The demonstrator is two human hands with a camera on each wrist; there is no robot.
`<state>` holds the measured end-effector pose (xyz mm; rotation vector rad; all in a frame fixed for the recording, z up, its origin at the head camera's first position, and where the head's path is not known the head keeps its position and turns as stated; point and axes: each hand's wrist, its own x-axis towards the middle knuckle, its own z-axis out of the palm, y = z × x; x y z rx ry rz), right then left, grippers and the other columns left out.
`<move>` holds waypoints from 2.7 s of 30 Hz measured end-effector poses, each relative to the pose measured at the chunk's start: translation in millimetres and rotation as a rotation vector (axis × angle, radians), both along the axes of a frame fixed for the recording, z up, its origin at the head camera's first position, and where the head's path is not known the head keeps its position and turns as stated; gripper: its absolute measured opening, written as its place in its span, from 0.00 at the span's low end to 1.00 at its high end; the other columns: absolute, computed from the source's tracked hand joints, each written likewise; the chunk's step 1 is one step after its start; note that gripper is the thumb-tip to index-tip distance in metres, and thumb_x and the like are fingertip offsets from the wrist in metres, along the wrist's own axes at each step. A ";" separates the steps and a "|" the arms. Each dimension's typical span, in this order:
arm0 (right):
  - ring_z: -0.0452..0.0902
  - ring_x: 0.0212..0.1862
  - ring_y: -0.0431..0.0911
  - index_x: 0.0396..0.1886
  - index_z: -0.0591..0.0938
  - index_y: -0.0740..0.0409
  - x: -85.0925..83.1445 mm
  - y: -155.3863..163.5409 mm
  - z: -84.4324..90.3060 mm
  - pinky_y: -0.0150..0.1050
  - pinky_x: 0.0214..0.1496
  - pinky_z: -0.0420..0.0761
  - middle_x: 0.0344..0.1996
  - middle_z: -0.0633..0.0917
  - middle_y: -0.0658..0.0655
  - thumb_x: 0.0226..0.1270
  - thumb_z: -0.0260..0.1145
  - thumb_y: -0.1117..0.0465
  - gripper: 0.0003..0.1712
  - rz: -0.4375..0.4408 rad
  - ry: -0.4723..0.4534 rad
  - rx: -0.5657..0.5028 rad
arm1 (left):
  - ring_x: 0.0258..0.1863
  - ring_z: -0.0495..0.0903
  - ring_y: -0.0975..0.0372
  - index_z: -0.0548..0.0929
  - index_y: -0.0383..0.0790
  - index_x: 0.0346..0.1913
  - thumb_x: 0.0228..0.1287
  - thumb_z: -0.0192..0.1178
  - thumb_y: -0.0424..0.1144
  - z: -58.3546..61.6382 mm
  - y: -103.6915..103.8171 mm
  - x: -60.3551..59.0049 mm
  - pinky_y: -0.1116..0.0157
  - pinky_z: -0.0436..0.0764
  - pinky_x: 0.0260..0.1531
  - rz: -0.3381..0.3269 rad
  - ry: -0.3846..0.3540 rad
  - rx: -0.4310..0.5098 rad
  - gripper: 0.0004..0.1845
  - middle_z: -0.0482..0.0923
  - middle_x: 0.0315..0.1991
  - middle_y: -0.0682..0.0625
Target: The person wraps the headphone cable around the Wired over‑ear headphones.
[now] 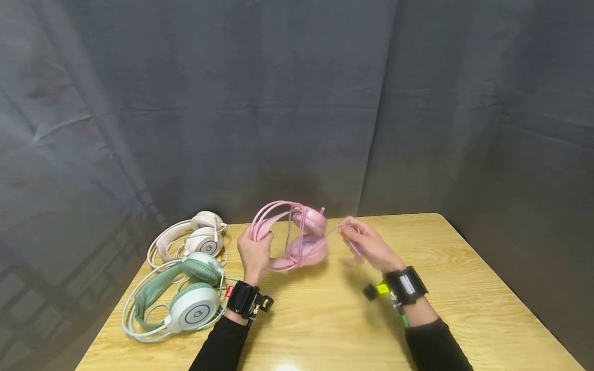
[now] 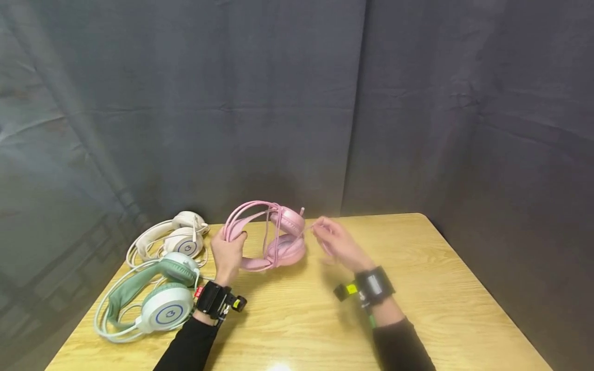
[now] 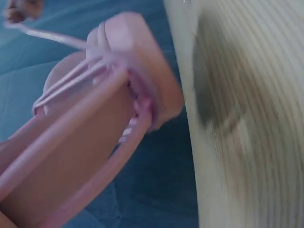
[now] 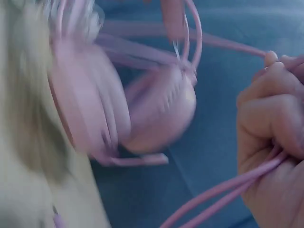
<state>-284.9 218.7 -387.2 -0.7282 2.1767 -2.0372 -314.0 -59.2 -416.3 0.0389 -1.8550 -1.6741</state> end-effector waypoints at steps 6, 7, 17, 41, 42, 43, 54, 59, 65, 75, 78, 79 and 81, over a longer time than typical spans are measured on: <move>0.66 0.21 0.37 0.42 0.82 0.52 -16.0 0.5 28.0 0.32 0.19 0.70 0.24 0.75 0.48 0.72 0.60 0.55 0.08 -0.237 0.382 0.365 | 0.06 0.63 0.69 0.78 0.39 0.28 0.50 0.63 0.27 4.2 -9.5 -1.2 0.72 0.62 0.06 -0.184 -0.183 0.226 0.06 0.65 0.12 0.60; 0.68 0.23 0.38 0.40 0.84 0.51 -20.0 -0.6 33.7 0.32 0.22 0.71 0.26 0.77 0.47 0.69 0.63 0.55 0.06 -0.266 0.471 0.415 | 0.05 0.62 0.69 0.78 0.40 0.28 0.50 0.64 0.28 5.0 -10.2 -1.2 0.72 0.62 0.05 -0.205 -0.202 0.239 0.06 0.65 0.12 0.60; 0.60 0.22 0.34 0.21 0.71 0.48 -59.9 -7.2 67.4 0.29 0.20 0.59 0.22 0.67 0.45 0.54 0.73 0.51 0.18 -0.333 1.053 0.758 | 0.05 0.59 0.70 0.77 0.42 0.30 0.51 0.67 0.32 8.5 -13.4 -1.1 0.73 0.57 0.04 -0.394 -0.290 0.193 0.08 0.63 0.11 0.60; 0.61 0.23 0.41 0.16 0.68 0.47 -94.3 -6.0 62.5 0.35 0.26 0.61 0.17 0.67 0.46 0.54 0.70 0.38 0.26 -0.429 0.833 0.879 | 0.05 0.55 0.72 0.73 0.43 0.26 0.54 0.68 0.33 8.3 -16.1 -10.3 0.74 0.53 0.04 -0.582 -0.329 0.337 0.11 0.58 0.08 0.61; 0.61 0.24 0.42 0.15 0.69 0.47 -95.8 -6.0 62.5 0.36 0.30 0.62 0.18 0.67 0.46 0.53 0.70 0.38 0.26 -0.430 0.837 0.876 | 0.05 0.55 0.72 0.74 0.43 0.26 0.54 0.70 0.36 7.7 -15.8 -10.6 0.74 0.53 0.04 -0.579 -0.333 0.339 0.12 0.57 0.08 0.61; 0.62 0.26 0.43 0.14 0.70 0.47 -96.8 -6.4 62.5 0.38 0.34 0.64 0.18 0.68 0.46 0.52 0.71 0.37 0.26 -0.432 0.848 0.876 | 0.05 0.54 0.72 0.76 0.44 0.26 0.53 0.72 0.39 7.0 -15.5 -10.7 0.74 0.53 0.04 -0.575 -0.339 0.337 0.12 0.58 0.08 0.61; 0.79 0.42 0.48 0.17 0.75 0.50 -104.7 -5.0 66.8 0.47 0.50 0.77 0.26 0.81 0.47 0.59 0.69 0.46 0.19 -0.287 0.891 0.837 | 0.06 0.55 0.71 0.77 0.46 0.26 0.51 0.73 0.45 5.9 -10.8 -11.0 0.73 0.56 0.05 -0.542 -0.367 0.268 0.14 0.58 0.07 0.61; 0.73 0.20 0.38 0.21 0.72 0.50 -104.8 -0.6 60.7 0.34 0.25 0.73 0.19 0.76 0.46 0.65 0.65 0.46 0.19 -0.246 0.705 0.797 | 0.06 0.54 0.71 0.73 0.46 0.22 0.54 0.70 0.39 4.5 -10.0 -11.5 0.74 0.54 0.06 -0.569 -0.373 0.296 0.14 0.58 0.08 0.61; 0.74 0.25 0.40 0.20 0.75 0.50 -105.6 0.2 54.7 0.34 0.28 0.75 0.32 0.79 0.50 0.64 0.64 0.43 0.20 -0.252 0.671 0.837 | 0.06 0.54 0.72 0.71 0.46 0.20 0.56 0.67 0.35 2.9 -7.7 -9.9 0.74 0.52 0.05 -0.690 -0.399 0.322 0.15 0.57 0.08 0.62; 0.74 0.24 0.38 0.34 0.84 0.49 -112.9 12.7 43.0 0.37 0.33 0.76 0.30 0.80 0.47 0.71 0.60 0.48 0.13 -0.274 0.689 0.921 | 0.05 0.54 0.73 0.67 0.46 0.17 0.58 0.51 0.25 4.6 -17.2 -11.7 0.78 0.53 0.04 -0.872 -0.377 0.579 0.17 0.56 0.07 0.61; 0.73 0.23 0.37 0.37 0.83 0.49 -113.2 18.5 36.6 0.37 0.32 0.76 0.30 0.77 0.47 0.73 0.58 0.50 0.12 -0.259 0.649 0.958 | 0.05 0.54 0.73 0.65 0.47 0.16 0.60 0.47 0.24 4.2 -19.4 -13.1 0.79 0.52 0.05 -0.936 -0.393 0.632 0.18 0.57 0.07 0.61; 0.74 0.24 0.37 0.37 0.83 0.50 -113.2 20.8 34.0 0.37 0.33 0.77 0.31 0.77 0.47 0.73 0.58 0.51 0.11 -0.258 0.639 0.966 | 0.05 0.54 0.73 0.64 0.48 0.16 0.60 0.46 0.24 4.0 -20.3 -13.7 0.79 0.52 0.05 -0.958 -0.402 0.652 0.19 0.56 0.07 0.61; 0.76 0.29 0.39 0.39 0.84 0.51 -112.4 25.3 29.3 0.39 0.37 0.79 0.34 0.79 0.48 0.73 0.59 0.52 0.11 -0.254 0.629 0.980 | 0.05 0.53 0.73 0.62 0.49 0.16 0.61 0.44 0.25 4.5 -22.1 -14.1 0.79 0.52 0.05 -0.993 -0.427 0.689 0.19 0.56 0.07 0.61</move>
